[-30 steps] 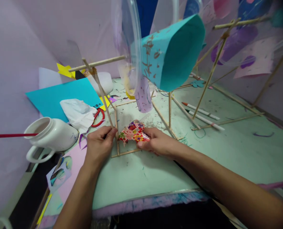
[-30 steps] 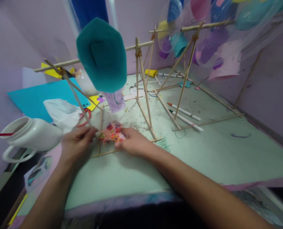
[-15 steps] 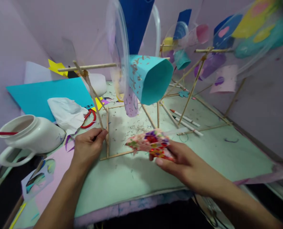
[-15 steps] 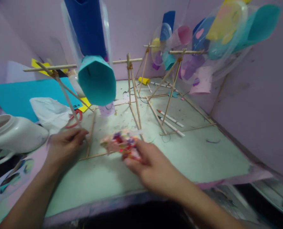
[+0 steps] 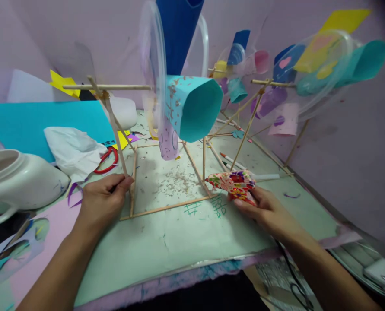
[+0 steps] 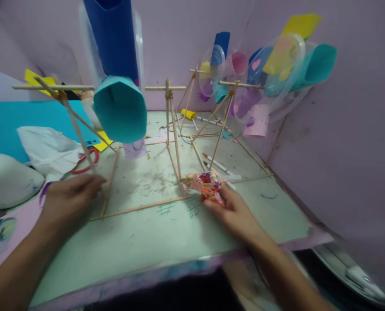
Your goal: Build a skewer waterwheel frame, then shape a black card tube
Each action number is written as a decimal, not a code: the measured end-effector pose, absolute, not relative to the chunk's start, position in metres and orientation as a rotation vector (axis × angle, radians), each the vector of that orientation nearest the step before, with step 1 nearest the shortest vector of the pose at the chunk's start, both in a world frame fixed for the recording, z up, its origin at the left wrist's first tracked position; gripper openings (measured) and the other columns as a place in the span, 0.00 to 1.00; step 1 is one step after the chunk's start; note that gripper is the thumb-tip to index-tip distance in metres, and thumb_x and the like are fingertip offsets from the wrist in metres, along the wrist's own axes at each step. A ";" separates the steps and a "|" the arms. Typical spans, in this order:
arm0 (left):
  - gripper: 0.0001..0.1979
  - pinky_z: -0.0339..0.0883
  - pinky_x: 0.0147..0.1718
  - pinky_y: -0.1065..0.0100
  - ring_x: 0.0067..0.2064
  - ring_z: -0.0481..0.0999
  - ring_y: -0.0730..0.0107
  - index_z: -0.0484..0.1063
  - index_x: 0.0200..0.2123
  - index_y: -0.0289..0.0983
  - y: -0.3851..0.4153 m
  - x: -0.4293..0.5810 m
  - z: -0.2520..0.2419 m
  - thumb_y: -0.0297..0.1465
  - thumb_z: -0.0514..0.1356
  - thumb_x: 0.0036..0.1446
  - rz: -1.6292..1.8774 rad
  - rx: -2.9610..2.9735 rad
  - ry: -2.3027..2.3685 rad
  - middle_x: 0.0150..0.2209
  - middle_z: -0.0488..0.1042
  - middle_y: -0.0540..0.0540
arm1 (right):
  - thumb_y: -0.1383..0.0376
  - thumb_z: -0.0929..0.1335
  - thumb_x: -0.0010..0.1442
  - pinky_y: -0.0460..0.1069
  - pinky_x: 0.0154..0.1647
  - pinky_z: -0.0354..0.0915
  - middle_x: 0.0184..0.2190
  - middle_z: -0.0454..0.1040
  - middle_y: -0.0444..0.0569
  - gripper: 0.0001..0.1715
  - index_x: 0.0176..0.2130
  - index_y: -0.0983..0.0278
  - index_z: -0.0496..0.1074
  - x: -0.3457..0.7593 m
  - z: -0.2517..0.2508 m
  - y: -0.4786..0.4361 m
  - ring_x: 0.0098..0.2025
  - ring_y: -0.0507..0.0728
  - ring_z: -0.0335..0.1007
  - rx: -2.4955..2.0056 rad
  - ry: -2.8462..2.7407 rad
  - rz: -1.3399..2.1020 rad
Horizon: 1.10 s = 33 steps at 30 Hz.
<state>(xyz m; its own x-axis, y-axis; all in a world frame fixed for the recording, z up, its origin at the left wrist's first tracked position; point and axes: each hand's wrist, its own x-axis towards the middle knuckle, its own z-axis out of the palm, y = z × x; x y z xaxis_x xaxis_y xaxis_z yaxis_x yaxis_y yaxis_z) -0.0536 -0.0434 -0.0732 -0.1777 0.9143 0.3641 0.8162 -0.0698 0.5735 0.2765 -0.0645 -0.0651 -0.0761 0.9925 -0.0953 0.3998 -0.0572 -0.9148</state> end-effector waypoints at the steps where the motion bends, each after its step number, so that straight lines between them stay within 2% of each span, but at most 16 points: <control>1: 0.12 0.58 0.21 0.76 0.23 0.65 0.77 0.75 0.25 0.36 -0.043 -0.054 -0.074 0.36 0.56 0.52 1.076 1.904 2.022 0.19 0.68 0.53 | 0.57 0.68 0.49 0.51 0.34 0.68 0.37 0.75 0.49 0.17 0.39 0.62 0.70 0.276 -0.067 -0.065 0.40 0.61 0.70 -1.520 -1.556 1.103; 12: 0.09 0.58 0.22 0.77 0.24 0.65 0.78 0.75 0.26 0.34 -0.043 -0.053 -0.073 0.33 0.58 0.51 1.143 1.838 1.945 0.20 0.71 0.53 | 0.57 0.67 0.51 0.54 0.43 0.67 0.44 0.74 0.52 0.22 0.45 0.63 0.69 0.283 -0.083 -0.066 0.44 0.62 0.70 -1.563 -1.591 1.045; 19: 0.09 0.58 0.22 0.77 0.23 0.65 0.78 0.75 0.26 0.34 -0.043 -0.053 -0.074 0.34 0.59 0.50 1.150 1.868 1.935 0.20 0.70 0.53 | 0.57 0.68 0.50 0.54 0.41 0.68 0.41 0.75 0.52 0.23 0.44 0.64 0.71 0.281 -0.082 -0.066 0.42 0.63 0.71 -1.584 -1.559 1.039; 33: 0.10 0.57 0.21 0.76 0.23 0.65 0.77 0.75 0.25 0.34 -0.042 -0.054 -0.074 0.34 0.58 0.50 1.157 1.901 1.937 0.19 0.70 0.53 | 0.58 0.67 0.52 0.55 0.44 0.67 0.43 0.75 0.52 0.22 0.46 0.64 0.69 0.282 -0.087 -0.067 0.43 0.63 0.71 -1.594 -1.642 0.963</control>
<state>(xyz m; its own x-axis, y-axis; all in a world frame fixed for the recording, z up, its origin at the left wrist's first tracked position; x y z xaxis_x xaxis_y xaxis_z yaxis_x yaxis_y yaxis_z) -0.0539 -0.0423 -0.0739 -0.1591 0.9128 0.3761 0.7640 -0.1275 0.6326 0.2823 -0.0670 -0.0869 -0.0528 0.9978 -0.0407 0.5231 -0.0071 -0.8523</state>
